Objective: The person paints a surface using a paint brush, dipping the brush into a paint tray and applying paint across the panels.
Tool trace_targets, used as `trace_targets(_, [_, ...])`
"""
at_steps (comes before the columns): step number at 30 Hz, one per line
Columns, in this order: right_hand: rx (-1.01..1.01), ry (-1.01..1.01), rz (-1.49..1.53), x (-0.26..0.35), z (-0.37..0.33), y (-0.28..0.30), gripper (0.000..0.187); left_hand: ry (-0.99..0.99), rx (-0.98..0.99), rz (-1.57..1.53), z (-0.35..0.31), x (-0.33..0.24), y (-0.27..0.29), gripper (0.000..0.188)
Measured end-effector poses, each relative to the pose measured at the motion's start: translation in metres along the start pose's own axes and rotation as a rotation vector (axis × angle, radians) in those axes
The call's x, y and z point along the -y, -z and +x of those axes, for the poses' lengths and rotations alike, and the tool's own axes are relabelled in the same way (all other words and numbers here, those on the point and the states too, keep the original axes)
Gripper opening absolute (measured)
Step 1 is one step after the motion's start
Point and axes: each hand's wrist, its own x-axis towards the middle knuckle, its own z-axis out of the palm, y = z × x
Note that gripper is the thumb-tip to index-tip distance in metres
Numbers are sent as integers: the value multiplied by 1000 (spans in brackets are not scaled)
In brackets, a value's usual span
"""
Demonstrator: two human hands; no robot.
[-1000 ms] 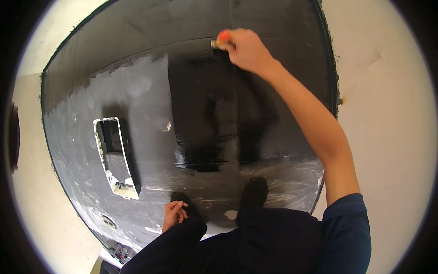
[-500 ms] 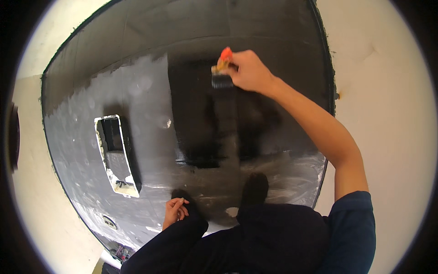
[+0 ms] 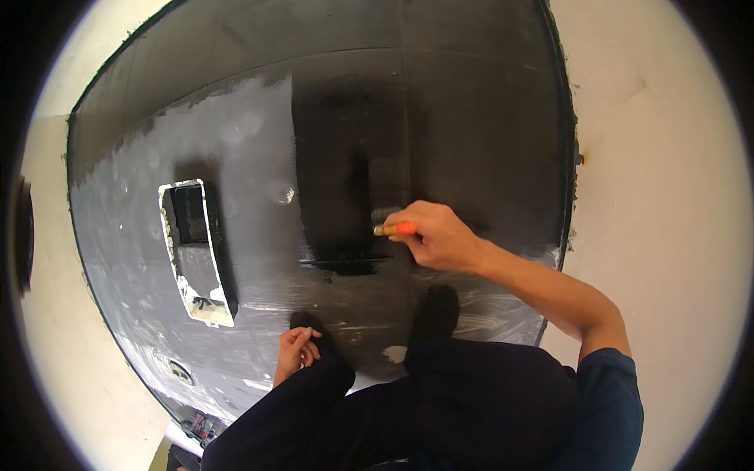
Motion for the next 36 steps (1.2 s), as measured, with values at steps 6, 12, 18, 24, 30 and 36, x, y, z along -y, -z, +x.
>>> trace_targets(6, [-154, 24, 1, -27, 55, 19, 18, 3, 35, -5, 0, -2, -2, 37])
trace_targets(12, [-401, 186, -215, -50, 138, 51, 17, -28, 33, -18, 0, 3, 1, 37])
trace_targets(18, [-256, 334, -391, -54, 107, 25, 43, -47, 37, -24, 3, 4, 1, 36])
trace_targets(24, [-62, 197, -205, -2, 16, -18, 43, -35, 42, -22, 1, 4, 1, 35])
trace_targets(30, [113, 3, 62, 32, -17, -26, 26, -35, 65, -31, 3, 5, 3, 35])
trace_targets(36, [-120, -254, 340, 19, 20, 9, 23, -57, 65, -37, 3, 8, 4, 35])
